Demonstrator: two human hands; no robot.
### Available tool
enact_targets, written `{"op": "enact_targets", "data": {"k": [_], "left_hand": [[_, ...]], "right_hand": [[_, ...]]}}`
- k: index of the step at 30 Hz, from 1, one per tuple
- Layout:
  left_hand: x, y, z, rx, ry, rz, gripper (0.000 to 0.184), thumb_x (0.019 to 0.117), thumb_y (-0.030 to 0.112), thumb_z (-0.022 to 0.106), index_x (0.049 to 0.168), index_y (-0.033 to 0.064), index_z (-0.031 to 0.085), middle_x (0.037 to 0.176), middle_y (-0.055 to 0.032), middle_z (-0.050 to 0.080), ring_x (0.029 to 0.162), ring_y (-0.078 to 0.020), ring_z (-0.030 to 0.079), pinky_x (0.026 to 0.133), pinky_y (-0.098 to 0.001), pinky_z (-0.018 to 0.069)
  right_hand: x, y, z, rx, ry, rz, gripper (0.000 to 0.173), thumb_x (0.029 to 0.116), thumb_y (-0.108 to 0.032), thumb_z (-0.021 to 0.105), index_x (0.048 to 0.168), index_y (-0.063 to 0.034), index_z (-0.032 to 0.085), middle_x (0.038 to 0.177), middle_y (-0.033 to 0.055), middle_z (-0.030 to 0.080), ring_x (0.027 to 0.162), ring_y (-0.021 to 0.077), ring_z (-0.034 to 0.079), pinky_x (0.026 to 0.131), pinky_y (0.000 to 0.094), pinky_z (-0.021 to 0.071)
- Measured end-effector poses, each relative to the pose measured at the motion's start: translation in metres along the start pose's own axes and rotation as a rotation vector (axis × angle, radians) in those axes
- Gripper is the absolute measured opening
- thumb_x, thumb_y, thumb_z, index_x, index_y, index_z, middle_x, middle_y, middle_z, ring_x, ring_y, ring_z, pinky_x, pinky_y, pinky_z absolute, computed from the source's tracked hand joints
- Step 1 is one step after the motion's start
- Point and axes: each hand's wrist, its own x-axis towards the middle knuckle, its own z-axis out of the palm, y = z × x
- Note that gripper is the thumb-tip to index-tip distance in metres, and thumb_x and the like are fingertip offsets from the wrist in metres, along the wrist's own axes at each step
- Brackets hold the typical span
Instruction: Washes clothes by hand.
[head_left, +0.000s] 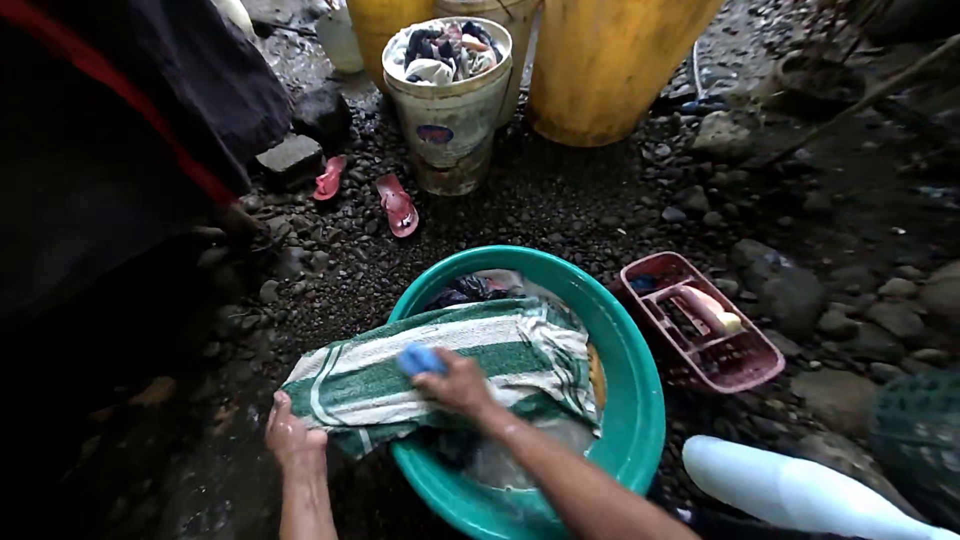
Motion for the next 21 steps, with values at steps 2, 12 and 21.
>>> {"op": "enact_targets", "data": {"k": [2,12,21], "left_hand": [[0.0,-0.002,0.002,-0.017,0.008,-0.004,0.035,0.1121,0.024,0.033,0.133,-0.0015,0.046,0.11,-0.0067,0.057,0.094,-0.0071,0.061,0.085,-0.0287,0.0544],[-0.003,0.0,0.004,0.172,0.041,0.109,0.043,0.1119,0.022,0.035,0.14,-0.0097,0.046,0.134,-0.022,0.055,0.116,-0.017,0.057,0.102,-0.0356,0.0454],[-0.022,0.039,-0.013,0.168,-0.332,0.171,0.023,0.1095,0.012,0.035,0.12,0.0022,0.053,0.089,0.0092,0.066,0.078,0.0031,0.067,0.073,-0.0195,0.0595]], "right_hand": [[0.006,0.072,-0.077,-0.148,0.174,0.222,0.057,0.0925,-0.039,0.074,0.135,-0.0017,0.064,0.116,0.0272,0.071,0.109,0.0452,0.069,0.095,0.0661,0.0508],[-0.024,-0.091,0.034,0.011,-0.422,-0.098,0.052,0.0955,-0.04,0.071,0.137,-0.0087,0.063,0.117,0.0216,0.072,0.111,0.0401,0.069,0.094,0.0636,0.0514],[0.003,0.121,-0.165,0.067,0.274,0.608,0.056,0.0929,-0.03,0.078,0.137,0.0005,0.06,0.126,0.026,0.066,0.116,0.0387,0.063,0.101,0.0584,0.0475]]}}
